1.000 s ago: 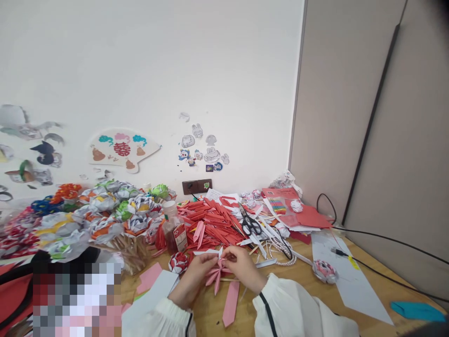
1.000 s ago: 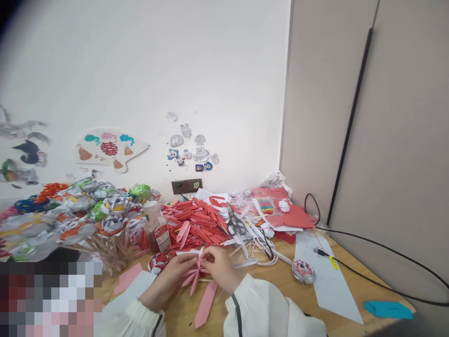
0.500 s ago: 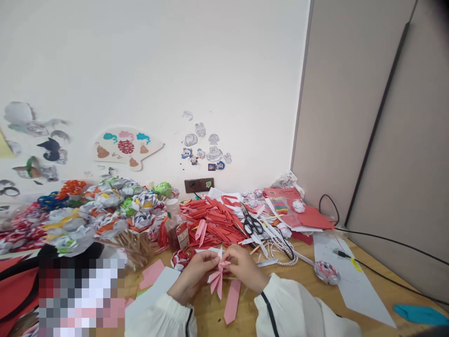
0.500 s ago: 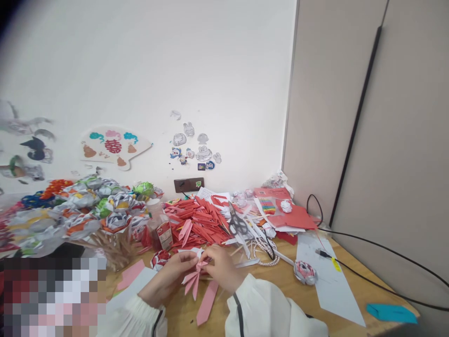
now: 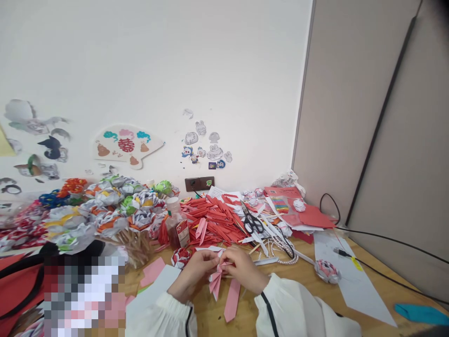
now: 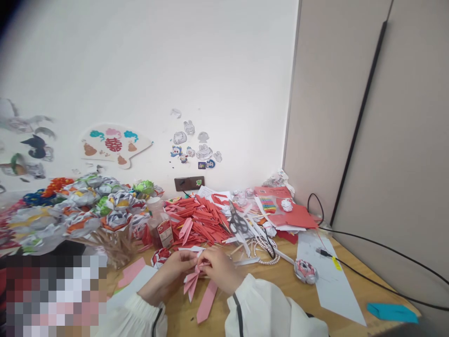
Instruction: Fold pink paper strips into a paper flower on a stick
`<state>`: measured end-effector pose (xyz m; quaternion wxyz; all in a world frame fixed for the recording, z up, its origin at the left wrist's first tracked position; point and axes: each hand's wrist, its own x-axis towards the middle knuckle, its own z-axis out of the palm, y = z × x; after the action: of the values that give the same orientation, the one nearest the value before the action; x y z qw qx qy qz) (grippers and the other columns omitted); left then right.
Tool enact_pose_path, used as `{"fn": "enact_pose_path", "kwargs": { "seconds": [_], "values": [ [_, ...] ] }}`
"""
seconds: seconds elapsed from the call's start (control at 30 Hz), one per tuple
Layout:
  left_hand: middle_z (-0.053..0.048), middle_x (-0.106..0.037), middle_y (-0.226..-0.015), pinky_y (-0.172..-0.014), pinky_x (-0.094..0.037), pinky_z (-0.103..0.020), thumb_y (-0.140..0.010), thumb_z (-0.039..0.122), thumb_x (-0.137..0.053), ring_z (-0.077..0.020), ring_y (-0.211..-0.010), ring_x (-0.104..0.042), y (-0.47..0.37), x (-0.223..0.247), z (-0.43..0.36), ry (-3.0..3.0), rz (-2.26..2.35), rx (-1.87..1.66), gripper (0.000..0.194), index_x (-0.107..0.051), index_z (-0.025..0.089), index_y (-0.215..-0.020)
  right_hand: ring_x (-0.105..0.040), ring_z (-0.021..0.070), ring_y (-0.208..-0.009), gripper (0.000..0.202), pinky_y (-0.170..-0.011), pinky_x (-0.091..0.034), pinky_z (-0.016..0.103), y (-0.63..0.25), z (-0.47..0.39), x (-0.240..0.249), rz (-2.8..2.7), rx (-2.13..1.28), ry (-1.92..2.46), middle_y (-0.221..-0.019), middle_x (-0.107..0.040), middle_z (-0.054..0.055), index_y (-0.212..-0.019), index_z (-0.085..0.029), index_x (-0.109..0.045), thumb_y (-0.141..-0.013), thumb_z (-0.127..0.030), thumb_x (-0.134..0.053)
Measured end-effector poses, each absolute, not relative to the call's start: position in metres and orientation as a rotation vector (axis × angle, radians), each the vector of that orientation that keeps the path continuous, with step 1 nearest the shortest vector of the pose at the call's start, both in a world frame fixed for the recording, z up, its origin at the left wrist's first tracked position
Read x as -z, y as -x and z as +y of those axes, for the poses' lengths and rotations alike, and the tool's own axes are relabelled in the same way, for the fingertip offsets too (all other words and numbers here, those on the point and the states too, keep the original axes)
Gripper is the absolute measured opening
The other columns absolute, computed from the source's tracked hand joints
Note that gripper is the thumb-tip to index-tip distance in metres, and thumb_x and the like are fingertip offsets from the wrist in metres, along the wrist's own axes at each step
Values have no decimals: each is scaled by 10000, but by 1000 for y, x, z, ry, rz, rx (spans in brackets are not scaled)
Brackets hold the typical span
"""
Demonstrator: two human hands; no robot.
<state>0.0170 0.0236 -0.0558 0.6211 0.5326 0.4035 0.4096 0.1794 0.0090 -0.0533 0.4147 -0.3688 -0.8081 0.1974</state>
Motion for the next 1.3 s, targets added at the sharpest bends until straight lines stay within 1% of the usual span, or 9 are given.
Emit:
{"fn": "enact_pose_path", "kwargs": {
  "seconds": [0.27, 0.4, 0.53, 0.67, 0.8, 0.97, 1.03, 1.13, 1.3],
  "values": [
    [-45, -641, -621, -604, -416, -264, -548, 409, -736, -151, -592, -586, -19, 56, 24, -1275, 957, -965, 353, -625, 99, -675, -477, 156, -804, 221, -692, -350, 237, -180, 7, 53, -2134, -320, 886, -785, -560, 3, -748, -194, -574, -736, 11, -493],
    [-26, -648, -706, -632, -419, -265, -559, 315, -706, -161, -666, -584, -21, 46, 22, -1412, 1086, -1064, 289, -618, 138, -769, -493, 158, -809, 201, -711, -363, 248, -180, 12, 57, -2043, -358, 998, -792, -570, 7, -760, -190, -584, -739, -5, -506],
    [-23, -644, -661, -600, -398, -261, -610, 227, -590, -168, -634, -556, -25, 35, 15, -1887, 1334, -985, 136, -638, 138, -701, -527, 162, -787, 210, -700, -394, 256, -177, 16, 62, -1889, -471, 1084, -814, -581, 14, -822, -188, -591, -712, -20, -530],
    [-12, -631, -602, -573, -380, -252, -595, 180, -535, -174, -606, -542, -28, 35, 12, -1985, 1373, -898, 96, -621, 143, -615, -544, 156, -747, 261, -676, -417, 252, -174, 16, 63, -1838, -555, 1056, -793, -575, 11, -804, -188, -601, -671, 16, -507],
    [-7, -608, -570, -548, -372, -246, -636, 257, -550, -167, -577, -527, -25, 39, 15, -1944, 1347, -909, 132, -596, 144, -586, -557, 151, -769, 277, -701, -433, 254, -177, 20, 67, -1848, -657, 951, -825, -585, 8, -837, -194, -597, -667, 7, -510],
    [1, -585, -561, -526, -372, -232, -668, 357, -575, -141, -547, -506, -21, 44, 22, -1886, 1277, -930, 231, -573, 141, -587, -562, 157, -723, 84, -658, -433, 252, -179, 23, 70, -1769, -743, 1006, -751, -606, 4, -774, -176, -595, -699, -139, -596],
    [16, -559, -539, -498, -357, -220, -669, 393, -586, -123, -514, -482, -21, 46, 23, -1839, 1247, -954, 264, -559, 142, -592, -563, 159, -710, 45, -652, -428, 252, -179, 23, 68, -1770, -802, 1021, -734, -620, 12, -745, -168, -616, -704, -174, -600],
    [34, -530, -510, -458, -322, -204, -661, 440, -606, -100, -465, -447, -23, 48, 22, -1681, 1149, -996, 309, -550, 141, -609, -573, 156, -705, 74, -645, -429, 243, -179, 23, 64, -1746, -877, 1053, -727, -633, 20, -733, -156, -637, -715, -173, -567],
    [30, -539, -538, -465, -316, -194, -644, 435, -649, -89, -481, -441, -28, 45, 15, -1534, 1009, -1009, 311, -569, 134, -638, -576, 128, -600, 111, -534, -422, 196, -185, 26, 61, -1753, -995, 1096, -658, -634, 17, -729, -128, -640, -696, -122, -534]
  ]
}}
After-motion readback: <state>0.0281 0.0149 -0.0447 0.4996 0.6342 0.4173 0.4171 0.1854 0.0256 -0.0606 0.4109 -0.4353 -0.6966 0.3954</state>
